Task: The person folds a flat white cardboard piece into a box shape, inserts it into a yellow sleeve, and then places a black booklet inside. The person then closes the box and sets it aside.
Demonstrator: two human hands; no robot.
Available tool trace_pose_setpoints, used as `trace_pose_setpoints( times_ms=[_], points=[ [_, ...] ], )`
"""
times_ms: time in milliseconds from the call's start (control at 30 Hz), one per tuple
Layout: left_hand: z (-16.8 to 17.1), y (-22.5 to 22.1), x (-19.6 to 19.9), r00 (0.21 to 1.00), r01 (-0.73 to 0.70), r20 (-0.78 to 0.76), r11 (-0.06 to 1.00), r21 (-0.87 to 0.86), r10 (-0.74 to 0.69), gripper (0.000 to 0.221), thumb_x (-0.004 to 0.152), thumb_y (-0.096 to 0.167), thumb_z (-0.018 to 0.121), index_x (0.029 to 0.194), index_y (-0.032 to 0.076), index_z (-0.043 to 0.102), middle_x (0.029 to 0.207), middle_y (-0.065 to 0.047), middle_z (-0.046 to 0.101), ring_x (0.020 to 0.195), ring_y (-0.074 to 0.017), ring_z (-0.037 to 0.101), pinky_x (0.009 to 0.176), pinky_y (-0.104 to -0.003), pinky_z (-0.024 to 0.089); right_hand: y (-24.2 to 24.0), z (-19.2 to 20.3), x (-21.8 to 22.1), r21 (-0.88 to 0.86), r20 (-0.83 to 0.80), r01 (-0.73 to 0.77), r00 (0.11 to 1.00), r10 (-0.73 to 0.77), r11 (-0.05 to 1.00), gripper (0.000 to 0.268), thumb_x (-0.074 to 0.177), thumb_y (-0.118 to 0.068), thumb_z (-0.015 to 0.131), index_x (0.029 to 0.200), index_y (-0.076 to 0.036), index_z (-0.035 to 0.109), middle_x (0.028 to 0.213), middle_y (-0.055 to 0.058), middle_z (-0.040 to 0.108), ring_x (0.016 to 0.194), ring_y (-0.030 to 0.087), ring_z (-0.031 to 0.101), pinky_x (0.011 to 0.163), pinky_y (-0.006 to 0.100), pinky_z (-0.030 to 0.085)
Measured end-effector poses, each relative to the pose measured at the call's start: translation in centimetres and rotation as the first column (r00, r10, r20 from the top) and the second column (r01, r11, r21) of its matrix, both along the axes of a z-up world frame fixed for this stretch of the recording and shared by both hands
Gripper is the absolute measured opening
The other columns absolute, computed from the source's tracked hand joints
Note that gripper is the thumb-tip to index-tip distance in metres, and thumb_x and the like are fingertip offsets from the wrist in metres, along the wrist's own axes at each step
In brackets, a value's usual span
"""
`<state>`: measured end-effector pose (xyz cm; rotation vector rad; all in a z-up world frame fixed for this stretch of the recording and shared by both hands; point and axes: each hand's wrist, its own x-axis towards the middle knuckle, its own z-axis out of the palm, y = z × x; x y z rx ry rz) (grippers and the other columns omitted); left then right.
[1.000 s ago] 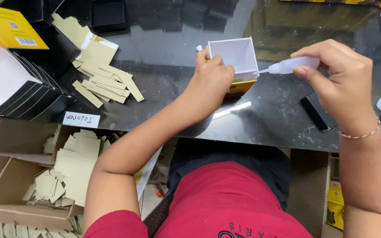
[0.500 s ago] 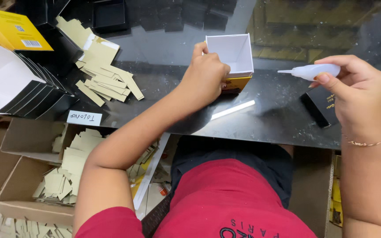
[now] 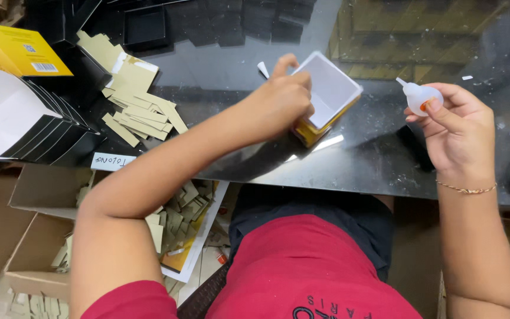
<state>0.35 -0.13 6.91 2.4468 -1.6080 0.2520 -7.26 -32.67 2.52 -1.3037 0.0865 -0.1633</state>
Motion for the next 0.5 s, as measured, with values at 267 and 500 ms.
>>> trace_pose_setpoints(
  times_ms=[267,500],
  points=[
    [4.0,3.3,-0.5,0.942,-0.169,0.244,0.953,-0.253,0.232,0.023,0.098,0.016,0.084,0.113,0.016,0.067,0.151,-0.014,0.049,0.146,-0.0389,0.036,0.116,-0.063,0.016,0.1,-1.5,-1.4,0.059,-0.006,0.036,0.999,-0.035,0.998,0.029,0.093,-0.013,0.076,0.119,-0.005,0.069,0.109,0.012,0.073,0.087,0.024,0.075,0.074,0.025,0.065],
    [3.7,0.5,-2.8,0.766,-0.515,-0.233,0.788,0.338,0.600,0.142,0.073,0.085,0.086,0.164,0.014,0.002,0.168,-0.030,0.004,0.142,-0.0539,0.037,0.098,-0.075,0.040,1.3,-1.9,-2.5,0.039,0.018,0.027,0.999,-0.027,0.999,0.033,0.089,-0.011,0.077,0.120,-0.003,0.068,0.109,0.012,0.073,0.085,0.022,0.074,0.074,0.025,0.065]
  ],
)
